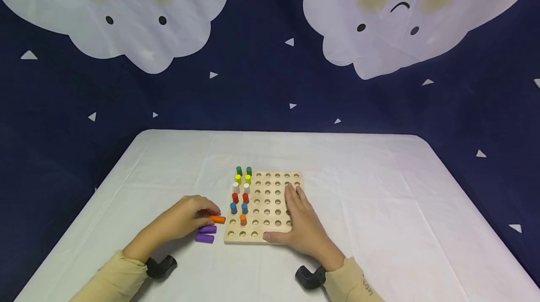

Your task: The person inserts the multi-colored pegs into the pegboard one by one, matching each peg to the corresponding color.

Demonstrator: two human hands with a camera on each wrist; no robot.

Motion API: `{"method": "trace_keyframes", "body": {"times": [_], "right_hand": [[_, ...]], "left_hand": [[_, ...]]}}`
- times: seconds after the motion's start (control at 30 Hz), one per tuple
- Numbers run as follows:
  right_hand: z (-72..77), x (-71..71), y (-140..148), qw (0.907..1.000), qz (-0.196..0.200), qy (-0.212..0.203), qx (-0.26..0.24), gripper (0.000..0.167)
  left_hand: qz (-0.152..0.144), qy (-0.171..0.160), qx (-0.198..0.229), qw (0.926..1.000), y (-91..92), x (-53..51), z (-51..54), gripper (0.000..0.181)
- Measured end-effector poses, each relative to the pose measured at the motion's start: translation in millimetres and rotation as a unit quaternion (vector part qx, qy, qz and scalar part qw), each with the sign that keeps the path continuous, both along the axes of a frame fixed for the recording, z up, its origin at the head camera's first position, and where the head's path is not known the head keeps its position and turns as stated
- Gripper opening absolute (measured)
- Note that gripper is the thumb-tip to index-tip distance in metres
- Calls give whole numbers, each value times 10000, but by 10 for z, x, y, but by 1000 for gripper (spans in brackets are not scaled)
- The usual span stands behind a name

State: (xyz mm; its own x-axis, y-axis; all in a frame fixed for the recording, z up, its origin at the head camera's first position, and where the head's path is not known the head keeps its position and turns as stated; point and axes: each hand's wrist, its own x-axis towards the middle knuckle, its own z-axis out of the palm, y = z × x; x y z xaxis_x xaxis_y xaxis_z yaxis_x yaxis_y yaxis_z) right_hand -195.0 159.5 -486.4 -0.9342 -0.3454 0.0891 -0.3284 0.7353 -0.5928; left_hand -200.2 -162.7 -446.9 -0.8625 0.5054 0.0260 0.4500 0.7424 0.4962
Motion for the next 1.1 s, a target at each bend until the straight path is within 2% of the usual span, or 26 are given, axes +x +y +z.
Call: {"method": "trace_keyframes", "body": {"times": [0.3,0.4,0.5,0.6,0.7,0.8,0.93,1.03,1.1], "right_hand": [[-22,5,-4,10000,-44,-19,-6,134],[-23,11,-4,10000,-48,-44,-4,134],[-16,9,-4,10000,-44,-66,-1,134],[1,1,0,10000,-35,-51,11,133],[2,3,2,10000,-20,-41,19,133],[-9,7,4,10000,-24,-48,20,133],[-19,11,2,10000,-15,-69,29,133],[-13,4,0,10000,3,-35,51,132],[-5,-5,-1,10000,15,0,66,132]], "left_hand": [[-406,202,-206,9988,99,-23,-14,21],[-421,256,-299,9983,125,-22,-13,18],[-304,268,-284,9988,135,-14,-7,15],[-85,143,-13,9999,136,-10,12,13],[179,-84,445,9988,146,20,23,11],[374,-314,947,9943,187,63,38,13],[508,-560,1600,9842,270,113,51,16],[537,-629,1764,9808,330,128,51,15],[536,-572,1680,9827,359,126,43,15]]}}
